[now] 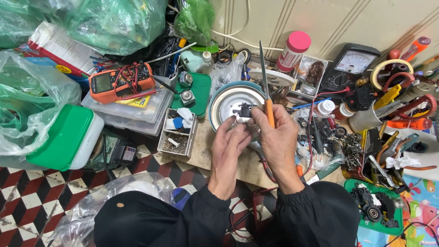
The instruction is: Adjusting and testing small electronic components from an appliance using a screwdriver and multimeter probes at a repair bench.
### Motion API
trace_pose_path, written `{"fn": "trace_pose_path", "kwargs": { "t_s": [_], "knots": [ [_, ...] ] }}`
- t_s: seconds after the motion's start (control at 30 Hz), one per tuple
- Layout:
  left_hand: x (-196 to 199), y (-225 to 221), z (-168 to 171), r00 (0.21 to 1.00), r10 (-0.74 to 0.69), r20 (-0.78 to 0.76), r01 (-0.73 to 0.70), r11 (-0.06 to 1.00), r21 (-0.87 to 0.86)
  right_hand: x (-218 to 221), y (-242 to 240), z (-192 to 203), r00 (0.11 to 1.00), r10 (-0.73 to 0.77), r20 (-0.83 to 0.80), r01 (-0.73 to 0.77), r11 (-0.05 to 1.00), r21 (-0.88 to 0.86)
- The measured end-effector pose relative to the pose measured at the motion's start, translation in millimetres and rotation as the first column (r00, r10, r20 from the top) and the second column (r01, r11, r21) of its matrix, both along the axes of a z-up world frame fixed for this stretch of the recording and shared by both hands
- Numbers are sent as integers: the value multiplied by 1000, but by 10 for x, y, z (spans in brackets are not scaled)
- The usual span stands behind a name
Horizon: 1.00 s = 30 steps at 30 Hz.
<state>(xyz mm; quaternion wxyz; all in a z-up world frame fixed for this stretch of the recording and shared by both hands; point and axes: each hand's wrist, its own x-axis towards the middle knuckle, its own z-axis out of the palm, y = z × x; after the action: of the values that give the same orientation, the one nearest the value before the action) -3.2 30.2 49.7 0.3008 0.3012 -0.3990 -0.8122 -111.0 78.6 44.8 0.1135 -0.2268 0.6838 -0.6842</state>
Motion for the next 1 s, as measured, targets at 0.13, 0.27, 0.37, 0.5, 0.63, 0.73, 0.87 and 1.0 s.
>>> {"fn": "trace_pose_path", "kwargs": {
  "t_s": [0.13, 0.27, 0.37, 0.5, 0.63, 0.73, 0.87, 1.0],
  "knots": [
    [-121, -30, 104, 998, 0, -70, 10, 990, 141, 57, 20, -71, 1000, -17, -7, 17, 1000, -6],
    [-274, -58, -104, 992, 43, -115, -12, 967, 256, 101, 39, -141, 997, -60, -48, 60, 998, -3],
    [-374, -79, -263, 989, 75, -126, -39, 962, 269, 109, 55, -162, 999, -47, -12, 47, 999, -8],
    [-402, -149, -469, 984, 113, -138, -71, 957, 280, 219, 168, 115, 995, -18, 100, 15, 1000, 25],
    [-305, -208, -330, 983, 135, -128, -94, 953, 287, 71, 632, 458, 998, 37, 47, -47, 971, 235],
    [-293, -271, -414, 983, 129, -127, -87, 952, 294, -83, 952, 485, 988, 142, -53, -105, 895, 433],
    [-266, -342, -397, 977, 147, -153, -91, 942, 323, -145, 1139, 430, 978, 206, -5, -167, 808, 565],
    [-255, -381, -397, 978, 146, -152, -88, 938, 336, -199, 1187, 297, 957, 285, -49, -202, 781, 590]
  ]
}}
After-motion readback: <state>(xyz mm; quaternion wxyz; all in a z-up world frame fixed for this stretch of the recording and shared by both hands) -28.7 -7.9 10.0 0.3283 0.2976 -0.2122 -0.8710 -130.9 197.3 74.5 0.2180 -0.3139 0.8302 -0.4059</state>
